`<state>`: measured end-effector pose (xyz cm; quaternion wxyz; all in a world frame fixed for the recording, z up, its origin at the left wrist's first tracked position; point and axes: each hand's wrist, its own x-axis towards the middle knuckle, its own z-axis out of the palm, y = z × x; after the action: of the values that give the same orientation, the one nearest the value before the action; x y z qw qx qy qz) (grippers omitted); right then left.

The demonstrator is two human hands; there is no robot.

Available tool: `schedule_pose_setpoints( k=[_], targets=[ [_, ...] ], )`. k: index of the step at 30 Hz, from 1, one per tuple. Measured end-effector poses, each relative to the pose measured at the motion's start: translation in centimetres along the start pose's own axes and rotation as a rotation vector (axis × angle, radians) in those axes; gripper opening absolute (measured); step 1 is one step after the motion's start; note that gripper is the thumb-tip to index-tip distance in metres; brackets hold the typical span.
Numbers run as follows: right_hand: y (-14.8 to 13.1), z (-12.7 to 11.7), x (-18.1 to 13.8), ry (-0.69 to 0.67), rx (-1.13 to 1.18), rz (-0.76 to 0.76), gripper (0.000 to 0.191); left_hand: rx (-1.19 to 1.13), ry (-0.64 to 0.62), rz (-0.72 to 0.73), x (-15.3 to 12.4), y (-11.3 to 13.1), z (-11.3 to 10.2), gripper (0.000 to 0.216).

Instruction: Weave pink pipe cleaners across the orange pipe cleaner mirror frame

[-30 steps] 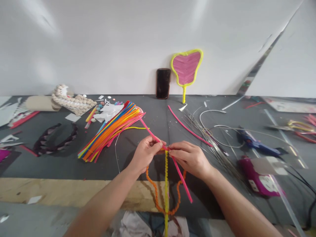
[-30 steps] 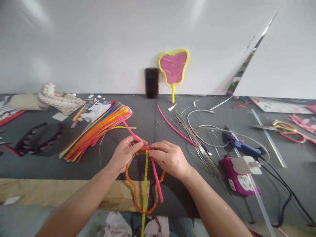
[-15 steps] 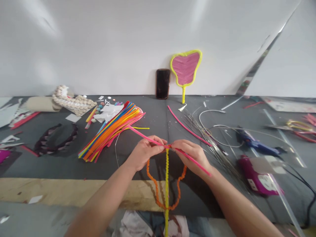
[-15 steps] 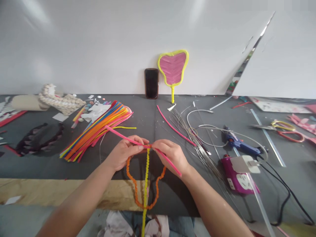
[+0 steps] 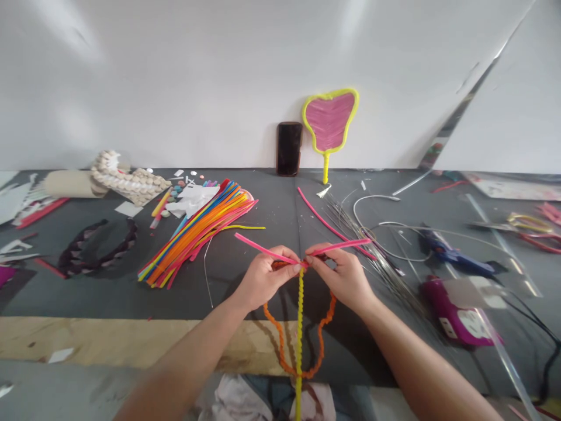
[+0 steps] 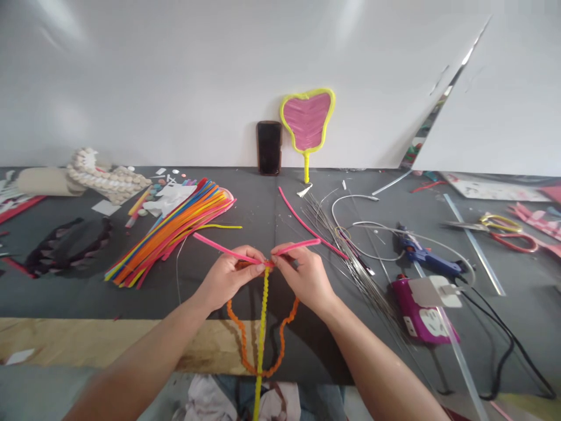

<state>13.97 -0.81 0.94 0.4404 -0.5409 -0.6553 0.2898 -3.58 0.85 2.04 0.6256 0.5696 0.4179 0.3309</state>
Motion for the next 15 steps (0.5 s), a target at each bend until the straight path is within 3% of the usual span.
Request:
schedule_pose_setpoints(
  k=[3,7,12,15],
  targets=[
    [-0.08,-0.12,-0.04,-0.005,0.035,0.116,0.011,0.060,0.022,-0.006,-0.29,0.18,0.41,0.011],
    [-0.12,-0.11,-0.11,-0.031,0.057,0.164,0.014,0.063,0.017,0.036,-0.52,0.05,0.77,0.006],
    [-0.46,0.10,-0.21,-0.054,0.152,0.155,0.014,0.168,0.047,0.199,-0.65,0.14,0.90,0.007],
    [-0.61,0.13,-0.31,-0.107,0.168,0.094,0.014,0.163,0.049,0.186,-0.64,0.17,0.91,0.008]
  ],
)
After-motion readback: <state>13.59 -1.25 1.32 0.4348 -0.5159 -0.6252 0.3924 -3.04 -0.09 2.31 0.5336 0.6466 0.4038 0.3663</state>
